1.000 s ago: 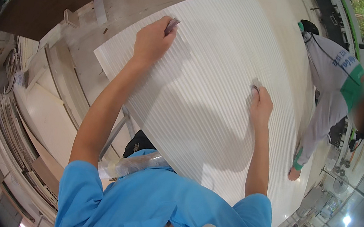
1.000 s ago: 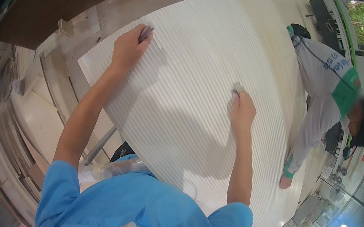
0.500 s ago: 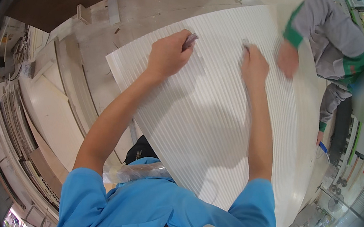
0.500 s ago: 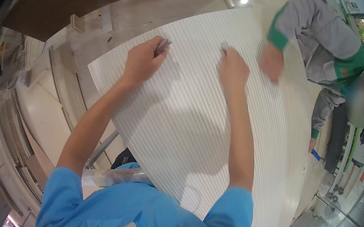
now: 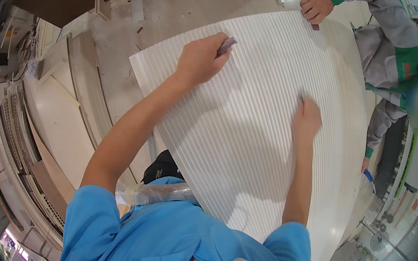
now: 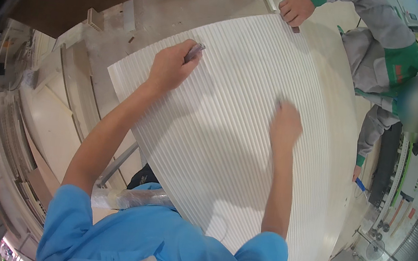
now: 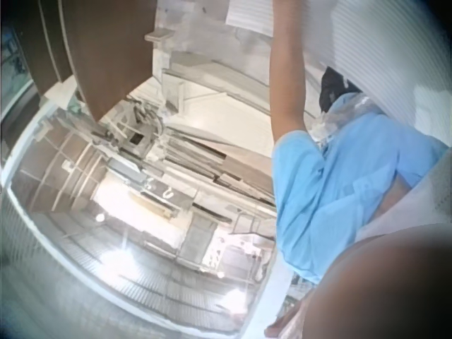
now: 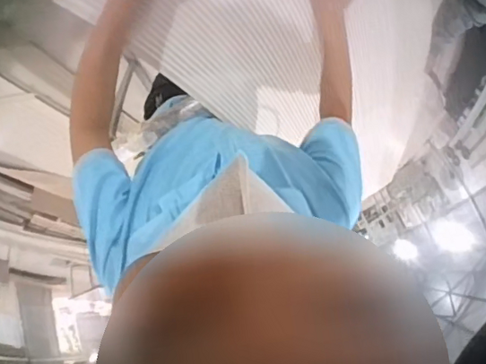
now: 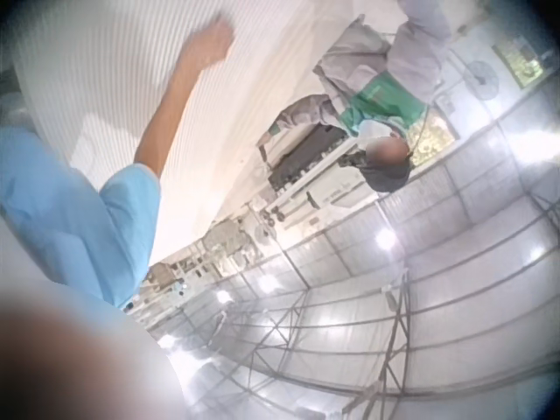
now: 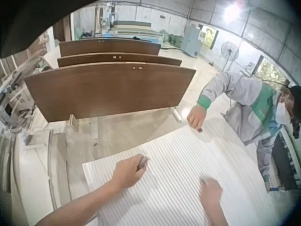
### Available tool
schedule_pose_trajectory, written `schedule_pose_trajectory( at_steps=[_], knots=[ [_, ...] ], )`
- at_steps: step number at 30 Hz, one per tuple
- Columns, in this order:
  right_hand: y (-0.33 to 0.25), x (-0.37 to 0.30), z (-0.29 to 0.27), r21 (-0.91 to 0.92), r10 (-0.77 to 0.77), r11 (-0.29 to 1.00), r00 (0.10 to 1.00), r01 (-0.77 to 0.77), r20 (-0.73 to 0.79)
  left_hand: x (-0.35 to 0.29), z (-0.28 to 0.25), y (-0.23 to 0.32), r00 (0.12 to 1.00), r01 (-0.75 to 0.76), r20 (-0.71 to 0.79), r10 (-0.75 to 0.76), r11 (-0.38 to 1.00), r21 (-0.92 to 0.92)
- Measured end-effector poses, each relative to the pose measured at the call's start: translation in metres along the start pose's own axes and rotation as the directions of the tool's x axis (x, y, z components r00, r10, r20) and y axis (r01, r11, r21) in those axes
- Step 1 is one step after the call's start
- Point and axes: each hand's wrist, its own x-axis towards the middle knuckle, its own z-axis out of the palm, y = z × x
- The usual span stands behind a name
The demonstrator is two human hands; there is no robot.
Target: The person sands a large white ribbed panel using a sanding block held in the right hand while stabilizing the panel with the left hand. The person moves the sanding block across the surface in repeated strokes.
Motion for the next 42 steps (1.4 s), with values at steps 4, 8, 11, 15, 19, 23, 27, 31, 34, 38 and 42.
schedule_pose_trajectory(
  at_steps=[4, 8, 11, 15, 19, 23, 27, 31, 34, 38, 42],
  knots=[
    [0.052, -0.119, -0.039, 0.032, 0.072, 0.997, 0.997, -0.071, -0.027, 0.001, 0.003, 0.002, 1.000, 0.014, 0.020, -0.014, 1.000, 0.013],
    [0.044, -0.103, -0.038, 0.014, 0.102, 0.995, 0.993, -0.103, 0.055, 0.003, 0.000, 0.007, 0.999, 0.029, 0.035, -0.030, 0.999, 0.024],
    [0.003, -0.024, -0.007, -0.033, -0.029, 0.999, 0.997, 0.026, -0.073, 0.005, -0.001, 0.007, 0.999, 0.040, 0.016, -0.040, 0.999, 0.011],
    [-0.067, 0.110, 0.028, 0.130, -0.080, 0.986, 0.985, 0.100, -0.152, 0.006, -0.001, 0.006, 0.999, 0.041, -0.005, -0.041, 0.999, 0.021],
    [-0.118, 0.193, 0.040, 0.202, -0.047, 0.977, 0.994, 0.066, -0.095, 0.005, -0.004, 0.009, 0.999, 0.051, 0.008, -0.052, 0.997, 0.055],
    [-0.087, 0.138, 0.031, 0.206, 0.015, 0.978, 1.000, -0.014, -0.002, 0.004, -0.011, 0.011, 0.998, 0.045, 0.033, -0.045, 0.999, 0.008],
    [0.004, -0.024, -0.004, 0.058, 0.048, 0.997, 0.998, -0.049, 0.027, 0.003, -0.007, 0.006, 1.000, 0.019, 0.005, -0.019, 1.000, 0.014],
    [0.050, -0.117, -0.037, 0.120, 0.034, 0.993, 0.992, -0.019, -0.120, 0.005, -0.001, 0.003, 0.999, 0.038, -0.004, -0.038, 0.999, 0.011],
    [0.046, -0.107, -0.040, 0.200, 0.164, 0.966, 0.986, -0.162, 0.006, 0.007, -0.002, 0.006, 0.999, 0.051, -0.012, -0.051, 0.999, -0.012],
    [0.019, -0.050, -0.020, 0.204, 0.161, 0.968, 0.986, -0.149, -0.043, 0.007, -0.007, 0.007, 0.998, 0.055, 0.031, -0.055, 0.998, -0.002],
    [-0.008, 0.008, -0.005, 0.200, 0.076, 0.978, 0.994, -0.059, -0.078, 0.007, -0.003, 0.004, 0.999, 0.044, 0.014, -0.043, 0.999, -0.007]
  ],
)
